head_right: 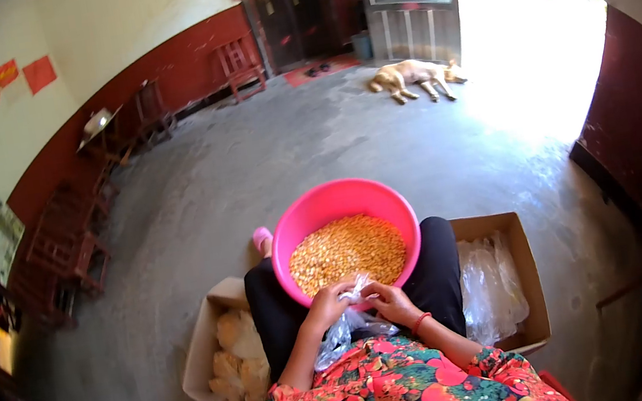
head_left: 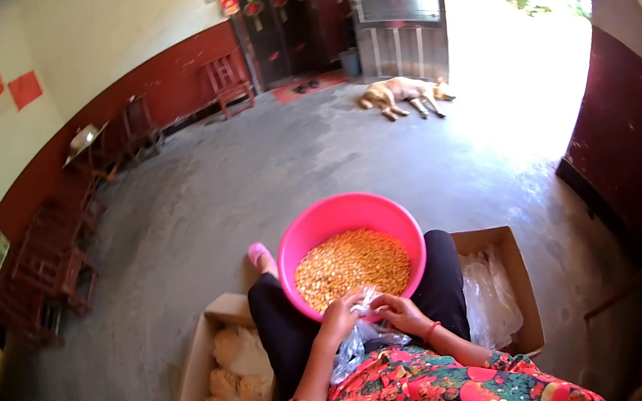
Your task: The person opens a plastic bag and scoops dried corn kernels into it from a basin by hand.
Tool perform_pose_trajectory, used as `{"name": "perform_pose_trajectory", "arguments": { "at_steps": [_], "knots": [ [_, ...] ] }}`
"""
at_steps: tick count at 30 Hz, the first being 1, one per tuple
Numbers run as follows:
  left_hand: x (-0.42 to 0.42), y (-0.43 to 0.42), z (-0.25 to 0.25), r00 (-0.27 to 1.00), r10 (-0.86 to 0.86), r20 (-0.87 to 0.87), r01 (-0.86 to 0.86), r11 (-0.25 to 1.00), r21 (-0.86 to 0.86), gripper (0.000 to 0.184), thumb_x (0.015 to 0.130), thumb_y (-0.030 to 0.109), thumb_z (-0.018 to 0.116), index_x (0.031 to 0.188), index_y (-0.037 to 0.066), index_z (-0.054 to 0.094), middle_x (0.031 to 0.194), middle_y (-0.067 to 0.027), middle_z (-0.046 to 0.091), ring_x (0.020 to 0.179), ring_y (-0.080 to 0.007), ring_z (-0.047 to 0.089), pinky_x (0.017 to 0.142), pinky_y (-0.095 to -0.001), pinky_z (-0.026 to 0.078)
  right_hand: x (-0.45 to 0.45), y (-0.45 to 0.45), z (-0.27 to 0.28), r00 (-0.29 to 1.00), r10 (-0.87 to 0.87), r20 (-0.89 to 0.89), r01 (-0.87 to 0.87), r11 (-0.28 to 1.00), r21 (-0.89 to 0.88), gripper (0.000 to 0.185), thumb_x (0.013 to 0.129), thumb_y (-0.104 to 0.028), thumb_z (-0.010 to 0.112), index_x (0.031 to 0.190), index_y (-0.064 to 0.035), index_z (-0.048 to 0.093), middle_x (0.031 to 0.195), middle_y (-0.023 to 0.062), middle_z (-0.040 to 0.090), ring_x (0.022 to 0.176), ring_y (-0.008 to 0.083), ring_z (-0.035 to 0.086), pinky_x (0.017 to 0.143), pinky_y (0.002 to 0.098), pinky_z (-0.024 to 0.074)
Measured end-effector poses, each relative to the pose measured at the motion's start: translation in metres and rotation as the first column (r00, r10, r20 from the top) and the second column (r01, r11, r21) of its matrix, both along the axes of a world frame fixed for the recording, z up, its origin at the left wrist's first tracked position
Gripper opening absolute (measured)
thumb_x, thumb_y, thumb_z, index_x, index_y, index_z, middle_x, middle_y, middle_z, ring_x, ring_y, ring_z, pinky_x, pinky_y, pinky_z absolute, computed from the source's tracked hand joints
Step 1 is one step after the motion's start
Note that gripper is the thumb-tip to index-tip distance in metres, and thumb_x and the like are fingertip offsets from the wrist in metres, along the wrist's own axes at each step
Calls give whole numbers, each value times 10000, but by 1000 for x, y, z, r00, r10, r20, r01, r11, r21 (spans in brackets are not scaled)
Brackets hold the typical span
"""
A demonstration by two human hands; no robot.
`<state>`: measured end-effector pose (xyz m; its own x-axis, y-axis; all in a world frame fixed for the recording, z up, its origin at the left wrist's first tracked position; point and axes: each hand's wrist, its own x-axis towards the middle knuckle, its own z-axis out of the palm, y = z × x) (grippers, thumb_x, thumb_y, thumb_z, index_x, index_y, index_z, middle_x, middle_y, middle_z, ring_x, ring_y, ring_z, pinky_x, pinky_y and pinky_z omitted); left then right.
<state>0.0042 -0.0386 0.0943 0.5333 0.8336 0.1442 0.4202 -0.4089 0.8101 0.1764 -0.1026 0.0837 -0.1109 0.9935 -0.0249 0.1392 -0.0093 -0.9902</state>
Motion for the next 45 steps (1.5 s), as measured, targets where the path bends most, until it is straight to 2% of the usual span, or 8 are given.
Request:
{"name": "perform_pose_trajectory", "arguments": {
  "at_steps": [5, 9, 19, 25, 31, 40, 42, 45],
  "knots": [
    [0, 1, -1, 996, 80, -38, -74, 988, 139, 194, 663, 74, 534, 838, 60, 614, 799, -178, 596, 789, -332, 579, 697, -395, 450, 0, 8, -13, 997, -23, -68, 24, 999, 25, 161, 827, -48, 498, 983, -66, 532, 744, -5, 540, 539, 37, 463, 460, 180, 396],
    [6, 2, -17, 982, 189, -27, -175, 945, 277, 160, 713, 112, 532, 851, 59, 593, 868, -146, 595, 825, -297, 575, 722, -388, 446, 4, 5, -20, 993, -55, -106, 50, 998, -49, 261, 814, 7, 433, 1066, -38, 480, 867, 42, 552, 648, 76, 515, 529, 180, 437],
    [0, 2, 26, 951, 187, 246, -232, 959, 164, 163, 745, 69, 507, 896, 29, 555, 751, -185, 573, 743, -335, 573, 637, -393, 436, 7, -2, 7, 944, -146, -295, 119, 987, -109, 179, 846, -40, 422, 1005, -38, 506, 821, 41, 589, 481, 62, 506, 429, 167, 402],
    [-49, 9, 97, 860, 324, 393, -394, 913, 110, 157, 741, 27, 584, 898, 23, 570, 671, -90, 566, 597, -78, 514, 535, -249, 417, 12, -2, 12, 893, -201, -403, 165, 979, -122, 185, 833, -86, 476, 1009, -38, 506, 913, 46, 585, 484, 62, 501, 440, 166, 394],
    [-152, 5, 136, 733, 508, 452, -571, 821, 3, 114, 785, 1, 531, 879, 26, 592, 734, 26, 574, 650, -31, 491, 558, -185, 410, 16, 1, 4, 876, -192, -442, 141, 979, -145, 155, 849, -48, 438, 983, -31, 515, 839, 56, 588, 456, 69, 484, 422, 175, 401],
    [-312, -20, 45, 458, 855, 241, -874, 384, 299, 112, 728, 37, 549, 824, 3, 595, 713, -133, 610, 675, -189, 591, 631, -295, 447, 14, 0, 6, 911, -181, -371, 132, 979, -154, 148, 853, -54, 432, 978, -30, 508, 811, 47, 578, 441, 64, 470, 403, 167, 391],
    [-330, -28, 5, 320, 941, 111, -918, 279, 283, 128, 716, 42, 573, 839, 17, 598, 757, -127, 622, 693, -170, 588, 643, -291, 450, 13, 2, 7, 917, -175, -359, 128, 980, -151, 148, 855, -55, 428, 978, -32, 506, 811, 45, 577, 438, 63, 470, 400, 166, 390],
    [-351, -47, -104, 298, 949, -101, -932, 312, 185, 157, 700, 72, 551, 842, 51, 614, 746, -164, 612, 697, -291, 600, 635, -355, 456, 15, 2, 6, 928, -160, -336, 117, 983, -143, 144, 857, -55, 423, 973, -35, 506, 809, 40, 573, 433, 64, 470, 398, 166, 388]
  ]
}}
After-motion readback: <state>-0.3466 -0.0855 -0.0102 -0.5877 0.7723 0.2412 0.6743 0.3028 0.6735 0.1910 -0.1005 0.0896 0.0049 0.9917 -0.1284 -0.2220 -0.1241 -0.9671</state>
